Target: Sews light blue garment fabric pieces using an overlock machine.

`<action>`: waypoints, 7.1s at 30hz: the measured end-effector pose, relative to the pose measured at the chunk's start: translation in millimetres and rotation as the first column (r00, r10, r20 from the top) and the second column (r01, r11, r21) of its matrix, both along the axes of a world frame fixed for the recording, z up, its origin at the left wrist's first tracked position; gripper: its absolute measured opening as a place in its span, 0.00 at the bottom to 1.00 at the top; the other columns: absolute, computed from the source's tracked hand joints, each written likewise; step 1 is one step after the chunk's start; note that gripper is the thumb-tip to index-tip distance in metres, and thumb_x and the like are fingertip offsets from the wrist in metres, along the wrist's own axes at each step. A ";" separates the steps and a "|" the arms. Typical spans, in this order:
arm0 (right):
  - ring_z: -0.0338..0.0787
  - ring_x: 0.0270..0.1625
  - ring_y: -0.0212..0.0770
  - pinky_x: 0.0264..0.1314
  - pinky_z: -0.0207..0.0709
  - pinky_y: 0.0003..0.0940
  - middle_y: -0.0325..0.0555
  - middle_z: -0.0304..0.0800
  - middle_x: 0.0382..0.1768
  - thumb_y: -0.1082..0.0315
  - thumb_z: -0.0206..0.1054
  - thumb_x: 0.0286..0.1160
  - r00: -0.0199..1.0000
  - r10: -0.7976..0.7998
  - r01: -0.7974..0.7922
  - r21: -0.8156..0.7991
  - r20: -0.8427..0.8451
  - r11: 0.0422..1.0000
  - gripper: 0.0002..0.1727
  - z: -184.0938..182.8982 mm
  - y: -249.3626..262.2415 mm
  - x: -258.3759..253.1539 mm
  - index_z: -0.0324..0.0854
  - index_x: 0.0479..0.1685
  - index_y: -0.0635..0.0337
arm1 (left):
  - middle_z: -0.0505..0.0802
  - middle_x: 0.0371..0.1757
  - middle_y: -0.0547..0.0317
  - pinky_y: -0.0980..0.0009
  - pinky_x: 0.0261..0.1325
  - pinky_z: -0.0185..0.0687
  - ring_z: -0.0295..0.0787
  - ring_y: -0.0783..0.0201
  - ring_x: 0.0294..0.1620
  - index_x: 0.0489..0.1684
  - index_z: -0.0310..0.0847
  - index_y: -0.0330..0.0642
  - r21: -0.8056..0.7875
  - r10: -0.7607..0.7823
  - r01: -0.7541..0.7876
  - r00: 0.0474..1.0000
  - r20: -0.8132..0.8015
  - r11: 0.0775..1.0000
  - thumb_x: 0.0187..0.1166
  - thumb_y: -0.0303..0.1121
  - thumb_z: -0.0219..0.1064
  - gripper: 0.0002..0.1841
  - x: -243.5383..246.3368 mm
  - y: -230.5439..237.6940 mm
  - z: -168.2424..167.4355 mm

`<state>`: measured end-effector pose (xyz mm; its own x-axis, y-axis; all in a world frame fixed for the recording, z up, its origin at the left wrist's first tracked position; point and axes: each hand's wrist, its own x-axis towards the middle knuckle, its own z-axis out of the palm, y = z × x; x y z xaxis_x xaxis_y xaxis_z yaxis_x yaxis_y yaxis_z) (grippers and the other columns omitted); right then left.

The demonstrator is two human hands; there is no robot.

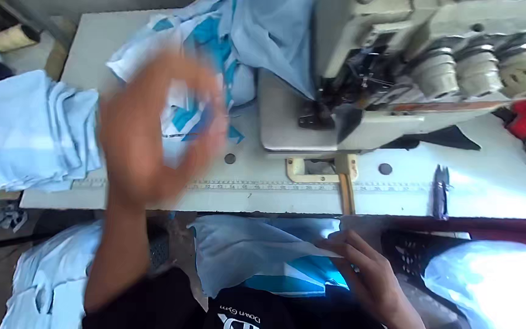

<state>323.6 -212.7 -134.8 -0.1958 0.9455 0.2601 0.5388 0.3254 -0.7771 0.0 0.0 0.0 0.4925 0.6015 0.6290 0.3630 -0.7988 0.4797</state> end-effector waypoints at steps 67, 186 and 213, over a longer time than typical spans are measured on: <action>0.88 0.60 0.48 0.61 0.77 0.52 0.45 0.93 0.53 0.57 0.69 0.78 0.972 0.216 -0.159 -0.410 0.096 0.898 0.12 -68.1 -57.6 13.2 0.93 0.46 0.52 | 0.93 0.57 0.50 0.52 0.70 0.79 0.87 0.53 0.64 0.50 0.91 0.39 -0.793 -0.502 0.262 0.862 -0.064 0.551 0.75 0.51 0.75 0.22 88.9 -192.5 -220.4; 0.92 0.33 0.27 0.40 0.88 0.24 0.41 0.95 0.33 0.74 0.70 0.79 0.438 -0.139 0.040 -0.135 -0.888 0.990 0.04 29.2 117.7 -46.9 0.88 0.44 0.66 | 0.88 0.36 0.49 0.74 0.40 0.78 0.85 0.62 0.37 0.44 0.89 0.34 0.085 0.153 -0.133 0.944 -0.292 0.987 0.84 0.34 0.67 0.11 94.4 27.3 -30.0; 0.93 0.34 0.29 0.43 0.89 0.25 0.43 0.96 0.33 0.74 0.69 0.80 0.405 -0.132 0.060 -0.118 -0.905 0.991 0.04 27.3 116.7 -52.4 0.88 0.46 0.64 | 0.89 0.36 0.48 0.74 0.40 0.77 0.86 0.63 0.38 0.43 0.88 0.32 0.041 0.113 -0.106 0.960 -0.258 0.994 0.84 0.33 0.68 0.11 95.5 33.1 -30.0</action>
